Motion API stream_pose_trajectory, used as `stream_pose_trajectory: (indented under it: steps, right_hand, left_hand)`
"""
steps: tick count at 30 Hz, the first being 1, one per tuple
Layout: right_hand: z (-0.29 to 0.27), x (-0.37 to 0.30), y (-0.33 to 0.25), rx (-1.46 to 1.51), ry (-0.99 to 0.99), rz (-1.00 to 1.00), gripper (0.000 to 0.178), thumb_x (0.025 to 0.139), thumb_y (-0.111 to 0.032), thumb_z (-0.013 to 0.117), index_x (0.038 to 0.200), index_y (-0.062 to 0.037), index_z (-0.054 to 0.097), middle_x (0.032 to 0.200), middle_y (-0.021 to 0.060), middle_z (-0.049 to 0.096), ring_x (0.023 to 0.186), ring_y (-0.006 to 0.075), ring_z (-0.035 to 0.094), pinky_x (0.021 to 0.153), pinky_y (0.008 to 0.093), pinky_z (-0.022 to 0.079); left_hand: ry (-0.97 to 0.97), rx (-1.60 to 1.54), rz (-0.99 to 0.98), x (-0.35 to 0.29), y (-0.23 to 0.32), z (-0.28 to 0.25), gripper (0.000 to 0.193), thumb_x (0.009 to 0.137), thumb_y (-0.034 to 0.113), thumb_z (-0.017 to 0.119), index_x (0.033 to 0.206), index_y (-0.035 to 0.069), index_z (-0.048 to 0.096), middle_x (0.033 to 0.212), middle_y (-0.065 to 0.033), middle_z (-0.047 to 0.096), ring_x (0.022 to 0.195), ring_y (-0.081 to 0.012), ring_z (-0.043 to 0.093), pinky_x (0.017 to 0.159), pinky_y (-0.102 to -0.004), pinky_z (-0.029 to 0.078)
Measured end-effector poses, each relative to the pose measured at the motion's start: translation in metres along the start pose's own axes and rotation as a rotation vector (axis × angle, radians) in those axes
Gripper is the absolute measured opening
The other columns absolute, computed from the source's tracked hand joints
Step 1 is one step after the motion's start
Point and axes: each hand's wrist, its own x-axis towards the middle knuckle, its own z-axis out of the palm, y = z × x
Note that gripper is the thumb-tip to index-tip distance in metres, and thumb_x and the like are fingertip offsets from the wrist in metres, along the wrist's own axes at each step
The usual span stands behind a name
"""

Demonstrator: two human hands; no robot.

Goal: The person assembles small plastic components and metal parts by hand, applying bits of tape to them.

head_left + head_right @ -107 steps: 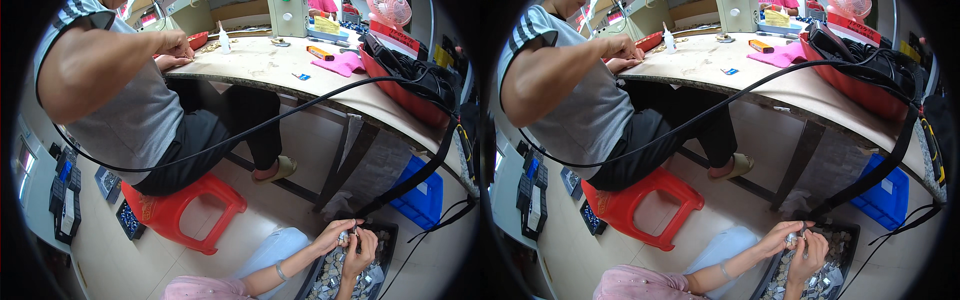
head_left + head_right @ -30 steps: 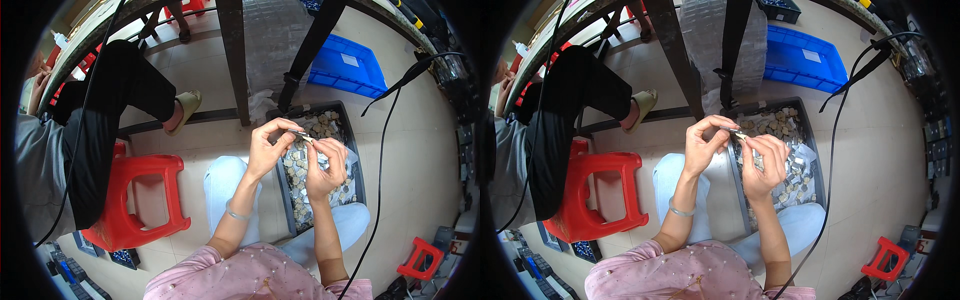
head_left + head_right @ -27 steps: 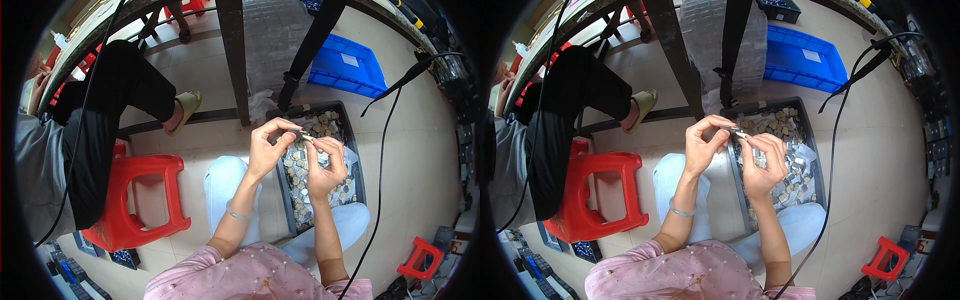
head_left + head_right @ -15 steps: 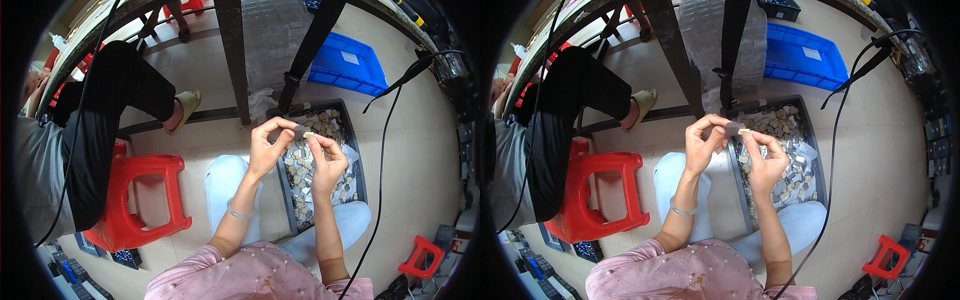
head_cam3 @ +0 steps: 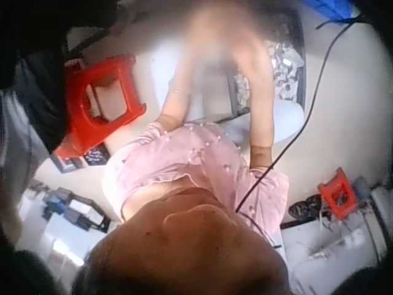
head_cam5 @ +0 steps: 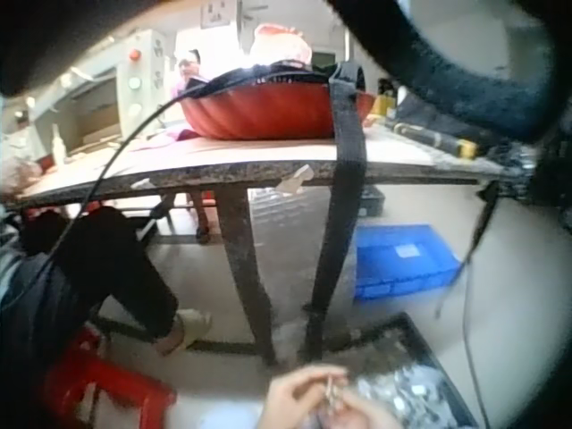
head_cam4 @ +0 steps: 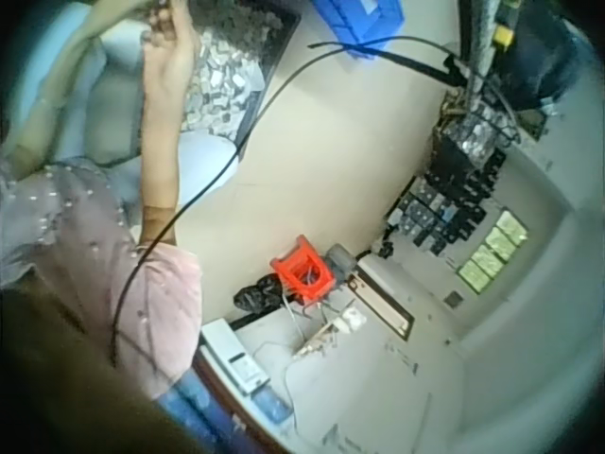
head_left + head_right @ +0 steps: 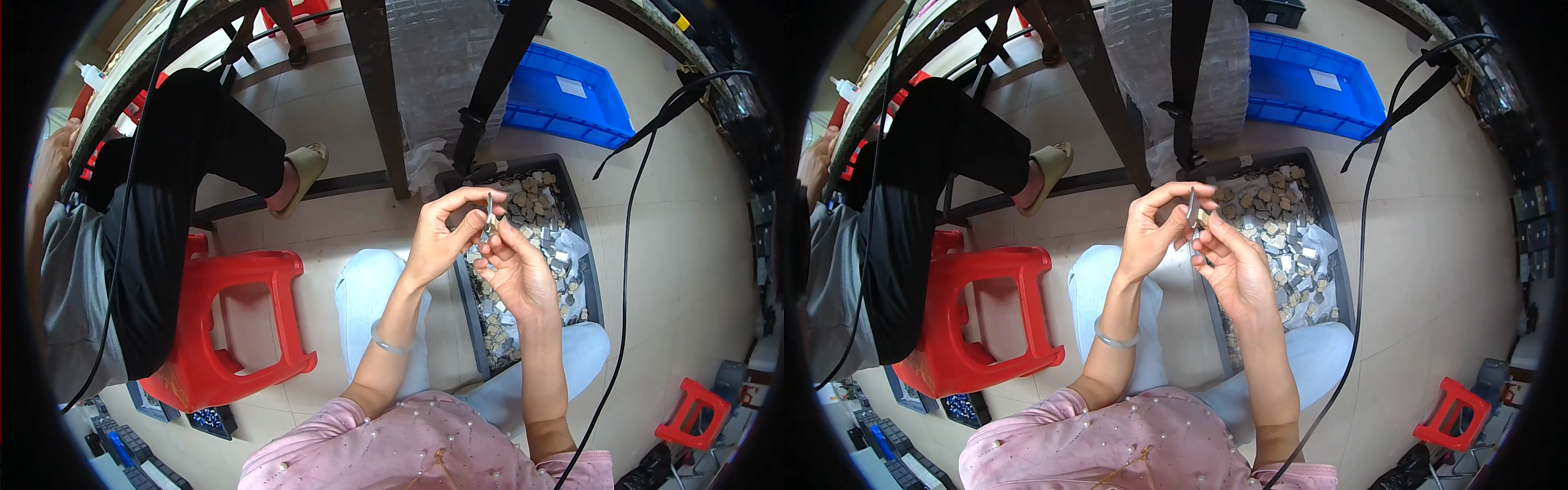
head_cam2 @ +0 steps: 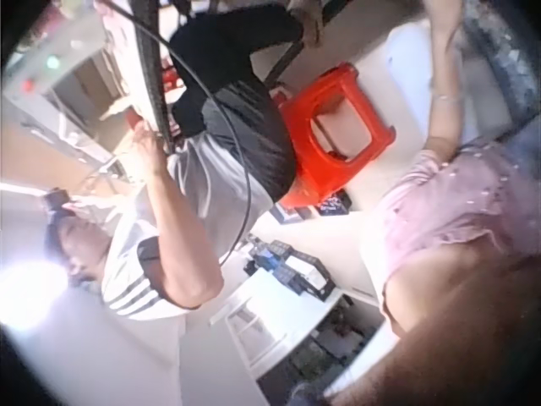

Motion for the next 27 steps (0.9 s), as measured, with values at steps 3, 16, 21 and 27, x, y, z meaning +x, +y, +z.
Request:
stream_pose_trajectory:
  steps: [3, 16, 21, 27]
  right_hand:
    - [0.003, -0.003, 0.0, -0.008, -0.001, 0.017, 0.017, 0.087, -0.02, 0.062, 0.089, -0.0031, 0.062, 0.072, 0.0043, 0.063, 0.071, 0.0145, 0.059, 0.065, 0.0294, 0.045]
    - [0.018, -0.012, 0.002, -0.261, -0.064, -0.158, 0.022, 0.088, -0.022, 0.06, 0.082, -0.001, 0.063, 0.076, 0.0069, 0.063, 0.066, 0.0119, 0.058, 0.063, 0.0242, 0.044]
    - [0.008, -0.001, 0.006, -0.749, 0.14, -0.65, 0.011, 0.082, -0.011, 0.065, 0.082, -0.0009, 0.065, 0.079, 0.0053, 0.063, 0.069, 0.0087, 0.056, 0.063, 0.0222, 0.041]
    - [0.017, 0.007, 0.016, -1.285, 0.085, -1.02, 0.02, 0.076, -0.001, 0.065, 0.097, -0.0008, 0.065, 0.095, 0.011, 0.06, 0.072, 0.0182, 0.058, 0.065, 0.0286, 0.047]
  left_hand:
    - [-0.022, -0.053, -0.043, -0.001, -0.004, -0.006, 0.026, 0.09, 0.025, 0.058, 0.096, 0.0, 0.06, 0.089, -0.0084, 0.063, 0.055, -0.0045, 0.05, 0.042, -0.0154, 0.036]
    - [-0.046, -0.508, -0.282, -0.003, -0.008, -0.015, 0.022, 0.092, 0.024, 0.055, 0.086, 0.002, 0.055, 0.085, -0.0098, 0.059, 0.061, -0.0095, 0.054, 0.046, -0.0197, 0.038]
    - [0.254, -0.769, -0.349, -0.004, -0.018, -0.02, 0.016, 0.095, 0.017, 0.045, 0.097, 0.003, 0.052, 0.109, -0.0205, 0.059, 0.103, -0.0329, 0.058, 0.087, -0.0453, 0.052]
    - [0.209, -0.916, -0.399, -0.002, -0.015, -0.014, 0.022, 0.097, 0.018, 0.038, 0.1, 0.001, 0.051, 0.124, -0.0254, 0.048, 0.121, -0.0386, 0.044, 0.093, -0.054, 0.046]
